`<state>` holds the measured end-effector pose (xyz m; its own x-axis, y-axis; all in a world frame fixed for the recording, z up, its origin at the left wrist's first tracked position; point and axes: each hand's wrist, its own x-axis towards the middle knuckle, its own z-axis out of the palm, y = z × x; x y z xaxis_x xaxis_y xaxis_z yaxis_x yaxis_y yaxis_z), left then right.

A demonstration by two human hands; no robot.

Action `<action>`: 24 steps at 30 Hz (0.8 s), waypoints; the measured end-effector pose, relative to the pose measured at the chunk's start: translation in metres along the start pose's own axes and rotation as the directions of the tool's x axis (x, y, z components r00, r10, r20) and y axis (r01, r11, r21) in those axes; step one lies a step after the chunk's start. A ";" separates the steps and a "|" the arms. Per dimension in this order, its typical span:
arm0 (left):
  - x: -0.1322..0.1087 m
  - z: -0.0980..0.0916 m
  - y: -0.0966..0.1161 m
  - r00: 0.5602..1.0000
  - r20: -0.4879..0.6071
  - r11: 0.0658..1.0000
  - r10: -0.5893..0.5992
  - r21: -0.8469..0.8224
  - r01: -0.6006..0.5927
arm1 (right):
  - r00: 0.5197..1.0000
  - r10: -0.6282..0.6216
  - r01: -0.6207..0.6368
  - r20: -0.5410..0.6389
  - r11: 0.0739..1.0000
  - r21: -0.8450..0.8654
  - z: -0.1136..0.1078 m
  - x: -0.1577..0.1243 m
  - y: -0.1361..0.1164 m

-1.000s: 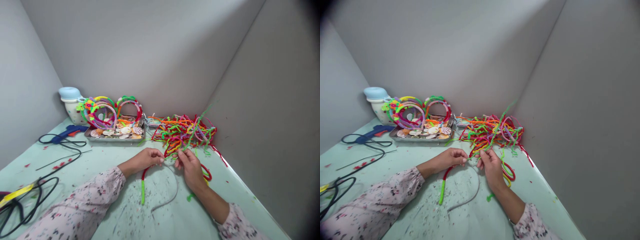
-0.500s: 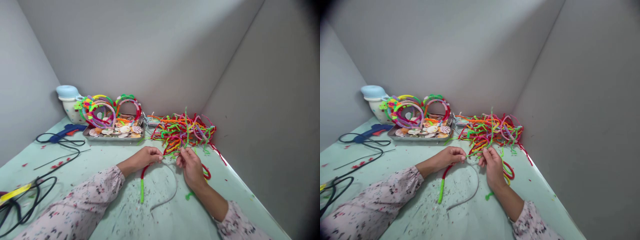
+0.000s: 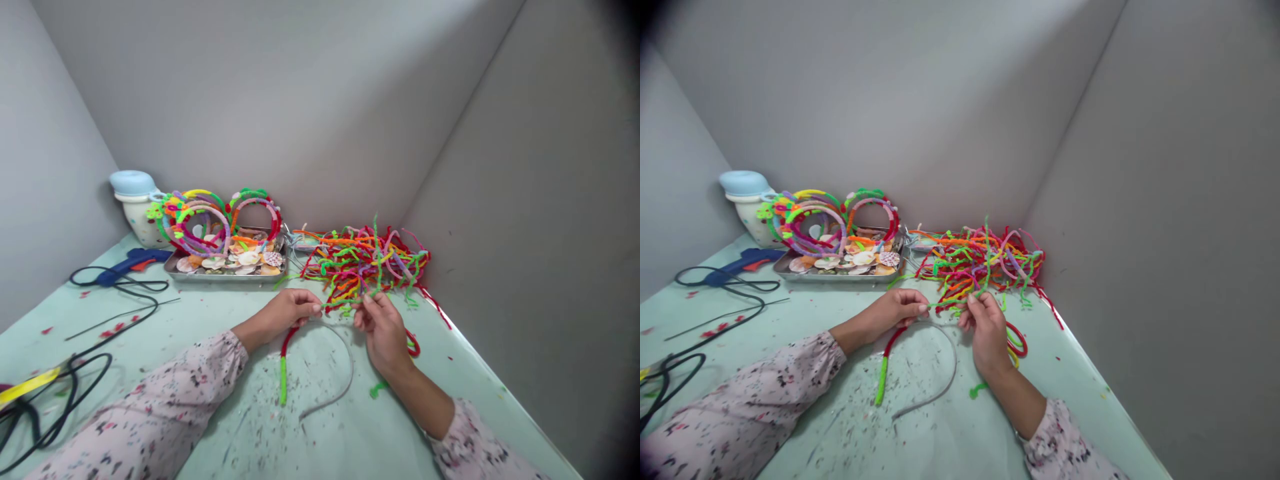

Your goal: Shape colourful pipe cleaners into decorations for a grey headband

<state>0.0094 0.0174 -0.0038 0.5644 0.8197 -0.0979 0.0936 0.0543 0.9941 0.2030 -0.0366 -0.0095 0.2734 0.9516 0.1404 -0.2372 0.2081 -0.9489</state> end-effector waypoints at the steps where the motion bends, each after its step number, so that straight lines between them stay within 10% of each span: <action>1: 0.000 0.001 0.001 1.000 -0.022 1.000 0.009 -0.024 -0.010 | 1.000 -0.004 0.004 -0.005 1.000 0.005 0.000 0.000 0.000; 16: -0.001 0.004 0.004 0.990 -0.137 0.995 0.030 -0.095 -0.043 | 0.994 -0.008 -0.005 0.105 0.993 0.121 0.003 -0.004 -0.002; 24: -0.002 0.005 0.000 0.995 -0.049 0.995 0.084 0.050 -0.081 | 0.959 0.078 -0.034 0.273 0.987 -0.159 0.004 -0.009 -0.003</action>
<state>0.0120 0.0128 -0.0039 0.5290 0.8485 -0.0122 0.0883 -0.0407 0.9953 0.1976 -0.0449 -0.0068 -0.0110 0.9903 0.1382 -0.0950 0.1365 -0.9861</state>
